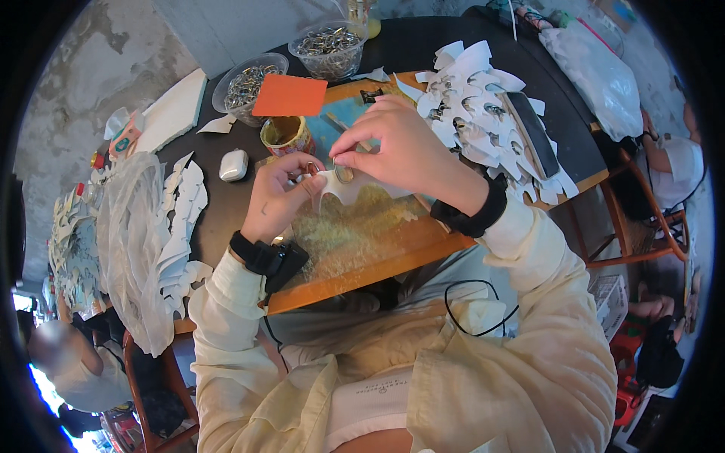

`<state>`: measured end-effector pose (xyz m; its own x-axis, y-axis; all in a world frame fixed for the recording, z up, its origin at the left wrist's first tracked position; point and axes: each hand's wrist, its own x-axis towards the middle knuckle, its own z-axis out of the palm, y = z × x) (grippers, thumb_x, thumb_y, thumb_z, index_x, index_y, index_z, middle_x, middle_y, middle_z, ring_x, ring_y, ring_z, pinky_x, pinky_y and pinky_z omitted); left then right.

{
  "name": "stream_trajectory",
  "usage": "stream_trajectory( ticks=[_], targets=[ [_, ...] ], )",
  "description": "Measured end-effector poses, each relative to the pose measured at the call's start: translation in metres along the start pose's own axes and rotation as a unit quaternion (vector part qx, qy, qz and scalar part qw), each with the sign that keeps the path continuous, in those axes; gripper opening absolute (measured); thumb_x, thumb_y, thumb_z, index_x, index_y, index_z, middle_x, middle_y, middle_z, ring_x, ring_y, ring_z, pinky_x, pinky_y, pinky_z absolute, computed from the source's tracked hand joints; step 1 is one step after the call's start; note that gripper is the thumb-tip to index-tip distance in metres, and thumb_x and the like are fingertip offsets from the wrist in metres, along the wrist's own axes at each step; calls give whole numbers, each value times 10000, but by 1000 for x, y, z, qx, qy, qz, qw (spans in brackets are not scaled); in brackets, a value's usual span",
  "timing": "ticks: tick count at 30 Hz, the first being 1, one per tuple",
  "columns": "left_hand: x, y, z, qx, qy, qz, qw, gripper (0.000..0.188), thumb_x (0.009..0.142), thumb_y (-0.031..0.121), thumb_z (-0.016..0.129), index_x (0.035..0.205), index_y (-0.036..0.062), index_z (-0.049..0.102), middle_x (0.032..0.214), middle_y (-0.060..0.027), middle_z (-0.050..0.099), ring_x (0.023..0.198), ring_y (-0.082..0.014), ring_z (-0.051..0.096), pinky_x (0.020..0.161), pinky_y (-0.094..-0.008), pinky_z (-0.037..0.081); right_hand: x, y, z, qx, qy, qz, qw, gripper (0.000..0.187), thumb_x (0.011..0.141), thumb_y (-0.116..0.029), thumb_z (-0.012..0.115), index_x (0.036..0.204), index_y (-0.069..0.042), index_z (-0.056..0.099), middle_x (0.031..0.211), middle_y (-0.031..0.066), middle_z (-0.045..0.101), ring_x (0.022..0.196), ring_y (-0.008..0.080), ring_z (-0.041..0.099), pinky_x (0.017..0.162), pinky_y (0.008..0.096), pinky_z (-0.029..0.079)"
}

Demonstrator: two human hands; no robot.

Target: Apply glue to white shoe upper components and assemble small circular reinforcements.

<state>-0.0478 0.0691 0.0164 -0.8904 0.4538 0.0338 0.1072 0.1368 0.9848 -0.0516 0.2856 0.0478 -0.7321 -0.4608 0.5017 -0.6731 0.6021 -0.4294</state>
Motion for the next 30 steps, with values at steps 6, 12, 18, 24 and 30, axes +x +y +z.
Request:
stream_trajectory(
  ticks=[6, 12, 18, 24, 30],
  targets=[
    [1, 0, 1, 35, 8, 12, 999, 157, 841, 106, 642, 942, -7, 602, 783, -3, 590, 710, -69, 552, 636, -226, 452, 0, 2, 1, 23, -21, 0, 1000, 113, 745, -218, 711, 825, -140, 729, 772, 22, 668, 803, 196, 576, 861, 334, 383],
    [2, -2, 2, 92, 38, 83, 992, 229, 756, 174, 741, 876, 25, 617, 741, -10, 605, 674, -88, 566, 639, -256, 468, 0, 0, -2, 22, -29, 15, 999, 117, 747, -235, 711, 817, -142, 729, 763, 14, 665, 774, 193, 561, 848, 325, 377],
    [-4, 10, 4, 374, 140, 254, 881, 311, 602, 235, 838, 725, 63, 611, 664, -6, 571, 676, -184, 577, 631, -275, 470, -2, -11, -6, -5, 26, -77, 997, 113, 771, -223, 700, 827, -130, 730, 765, 13, 668, 773, 200, 552, 811, 330, 392],
    [-16, 22, -1, 483, 193, 540, 661, 181, 552, 164, 708, 693, 158, 594, 718, 44, 590, 708, -185, 578, 680, -314, 504, -4, -21, -25, 72, -4, 6, 997, 112, 773, -186, 696, 847, -107, 726, 798, 4, 675, 799, 207, 555, 764, 330, 417],
    [-30, 31, 7, 574, 190, 533, 591, 179, 550, 136, 635, 723, 165, 603, 800, 59, 598, 789, -163, 584, 691, -272, 445, -9, -23, -23, 43, -73, -38, 996, 90, 737, -166, 719, 789, -95, 699, 787, 1, 667, 808, 216, 558, 775, 336, 417]
  ],
)
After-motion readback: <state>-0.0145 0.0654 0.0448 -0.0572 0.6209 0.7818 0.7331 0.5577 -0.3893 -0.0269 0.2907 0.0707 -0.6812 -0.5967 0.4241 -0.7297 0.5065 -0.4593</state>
